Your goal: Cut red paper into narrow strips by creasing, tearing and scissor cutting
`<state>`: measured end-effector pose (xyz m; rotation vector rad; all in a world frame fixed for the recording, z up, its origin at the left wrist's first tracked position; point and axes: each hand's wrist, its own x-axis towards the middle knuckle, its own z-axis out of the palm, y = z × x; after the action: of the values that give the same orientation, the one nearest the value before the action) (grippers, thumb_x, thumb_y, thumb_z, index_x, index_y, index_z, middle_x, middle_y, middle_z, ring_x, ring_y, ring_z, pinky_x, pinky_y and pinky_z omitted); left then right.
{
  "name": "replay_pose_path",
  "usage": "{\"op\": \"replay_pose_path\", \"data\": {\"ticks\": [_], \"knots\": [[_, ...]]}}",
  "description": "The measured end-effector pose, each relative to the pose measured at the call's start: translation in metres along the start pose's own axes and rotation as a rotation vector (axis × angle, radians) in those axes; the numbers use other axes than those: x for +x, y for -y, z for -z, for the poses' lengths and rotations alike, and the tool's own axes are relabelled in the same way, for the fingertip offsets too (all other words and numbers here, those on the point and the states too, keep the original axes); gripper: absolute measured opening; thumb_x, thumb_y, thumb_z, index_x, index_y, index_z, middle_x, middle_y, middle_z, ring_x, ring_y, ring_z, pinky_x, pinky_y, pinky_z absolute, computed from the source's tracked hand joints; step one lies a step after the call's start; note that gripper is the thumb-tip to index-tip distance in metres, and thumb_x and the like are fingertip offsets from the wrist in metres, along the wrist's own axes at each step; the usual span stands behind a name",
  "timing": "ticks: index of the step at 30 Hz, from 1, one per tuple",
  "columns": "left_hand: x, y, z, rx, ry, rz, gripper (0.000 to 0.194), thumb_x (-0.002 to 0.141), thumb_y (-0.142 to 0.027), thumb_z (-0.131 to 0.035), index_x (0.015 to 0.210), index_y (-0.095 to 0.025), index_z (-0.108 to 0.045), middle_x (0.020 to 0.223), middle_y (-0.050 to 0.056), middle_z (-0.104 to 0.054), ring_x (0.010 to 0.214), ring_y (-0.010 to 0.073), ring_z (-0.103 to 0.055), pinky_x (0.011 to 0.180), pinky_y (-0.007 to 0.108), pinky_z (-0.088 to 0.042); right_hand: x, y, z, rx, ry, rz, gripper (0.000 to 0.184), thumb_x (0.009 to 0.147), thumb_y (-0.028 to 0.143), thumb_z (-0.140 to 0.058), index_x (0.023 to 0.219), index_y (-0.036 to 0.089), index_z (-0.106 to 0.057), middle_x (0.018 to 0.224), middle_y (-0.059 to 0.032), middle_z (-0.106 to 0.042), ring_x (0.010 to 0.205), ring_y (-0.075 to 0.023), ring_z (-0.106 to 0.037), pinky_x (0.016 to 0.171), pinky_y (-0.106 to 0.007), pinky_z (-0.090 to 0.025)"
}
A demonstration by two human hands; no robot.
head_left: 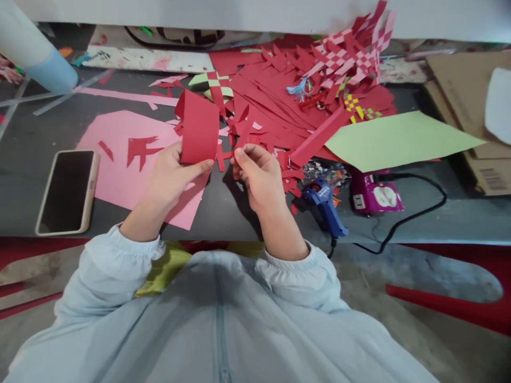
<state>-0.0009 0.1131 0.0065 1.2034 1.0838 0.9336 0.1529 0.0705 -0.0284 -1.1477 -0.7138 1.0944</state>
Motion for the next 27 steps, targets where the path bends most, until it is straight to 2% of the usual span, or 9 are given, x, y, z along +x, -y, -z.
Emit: {"op": "replay_pose_path", "data": {"ticks": [4,7,10,15,19,21,23,25,27], "knots": [[-0.011,-0.004,-0.003,-0.128,0.041,-0.001,0.028,0.061,-0.025,-0.089,0.081,-0.016,-0.071,0.076,0.002,-0.072,0.065,0.0138,-0.064,0.062,0.026,-0.050,0.002,-0.003,0.002,0.028,-0.008,0.019,0.039,0.067,0.053,-0.082,0.077,0.023,-0.059,0.068,0.0064,-0.060,0.053,-0.0056,-0.046,0.051,-0.022,-0.038],[-0.029,-0.004,-0.005,-0.195,0.078,0.056,0.030,0.063,-0.028,-0.088,0.082,-0.017,-0.069,0.073,0.001,-0.070,0.060,0.0117,-0.061,0.056,0.024,-0.048,0.002,-0.003,0.002,0.061,0.008,0.030,0.036,0.069,0.049,-0.082,0.077,0.022,-0.060,0.067,0.0066,-0.060,0.052,-0.0049,-0.047,0.051,-0.021,-0.038],[-0.051,0.001,-0.005,-0.218,0.078,0.108,0.035,0.063,-0.031,-0.089,0.087,-0.018,-0.067,0.080,0.000,-0.071,0.066,0.0118,-0.063,0.062,0.024,-0.051,0.001,-0.003,0.002,0.060,0.022,0.014,0.033,0.069,0.046,-0.082,0.075,0.022,-0.060,0.065,0.0067,-0.060,0.051,-0.0048,-0.047,0.050,-0.021,-0.038],[-0.082,0.006,0.001,-0.133,0.205,0.207,0.040,0.072,-0.038,-0.083,0.103,-0.019,-0.065,0.088,0.003,-0.073,0.080,0.0149,-0.066,0.069,0.026,-0.053,-0.001,-0.002,0.002,0.037,0.053,0.002,0.032,0.070,0.044,-0.081,0.075,0.021,-0.060,0.064,0.0064,-0.060,0.051,-0.0045,-0.047,0.050,-0.020,-0.038],[-0.096,-0.003,0.010,0.044,0.287,0.227,0.033,0.083,-0.046,-0.072,0.100,-0.019,-0.066,0.083,0.003,-0.072,0.077,0.0147,-0.066,0.068,0.027,-0.051,-0.001,-0.001,0.002,0.018,0.067,-0.015,0.031,0.069,0.044,-0.080,0.074,0.021,-0.059,0.063,0.0065,-0.060,0.050,-0.0038,-0.046,0.050,-0.019,-0.038],[-0.096,-0.009,0.015,0.128,0.299,0.208,0.032,0.086,-0.049,-0.066,0.090,-0.018,-0.067,0.077,0.003,-0.071,0.074,0.0143,-0.065,0.068,0.027,-0.050,-0.002,0.000,0.001,0.001,0.080,-0.039,0.030,0.069,0.042,-0.080,0.074,0.021,-0.058,0.063,0.0066,-0.060,0.050,-0.0037,-0.046,0.049,-0.019,-0.037],[-0.088,-0.014,0.020,0.186,0.261,0.175,0.033,0.086,-0.050,-0.064,0.085,-0.017,-0.067,0.075,0.003,-0.071,0.069,0.0133,-0.064,0.065,0.026,-0.049,-0.003,0.002,0.000,-0.021,0.104,-0.067,0.029,0.067,0.040,-0.080,0.073,0.021,-0.058,0.063,0.0063,-0.061,0.050,-0.0040,-0.047,0.049,-0.020,-0.037],[-0.071,-0.017,0.022,0.246,0.217,0.140,0.035,0.087,-0.052,-0.062,0.088,-0.017,-0.068,0.077,0.003,-0.072,0.066,0.0130,-0.063,0.061,0.026,-0.048,-0.004,0.003,-0.001,-0.051,0.148,-0.080,0.026,0.067,0.037,-0.079,0.072,0.020,-0.060,0.062,0.0061,-0.061,0.050,-0.0047,-0.048,0.050,-0.020,-0.038],[-0.048,-0.020,0.021,0.338,0.192,0.043,0.034,0.086,-0.050,-0.063,0.089,-0.017,-0.070,0.079,0.004,-0.072,0.071,0.0138,-0.065,0.065,0.026,-0.048,-0.005,0.005,-0.001,-0.090,0.207,-0.076,0.022,0.068,0.035,-0.076,0.069,0.020,-0.060,0.058,0.0065,-0.058,0.050,-0.0053,-0.048,0.051,-0.021,-0.039]]}}
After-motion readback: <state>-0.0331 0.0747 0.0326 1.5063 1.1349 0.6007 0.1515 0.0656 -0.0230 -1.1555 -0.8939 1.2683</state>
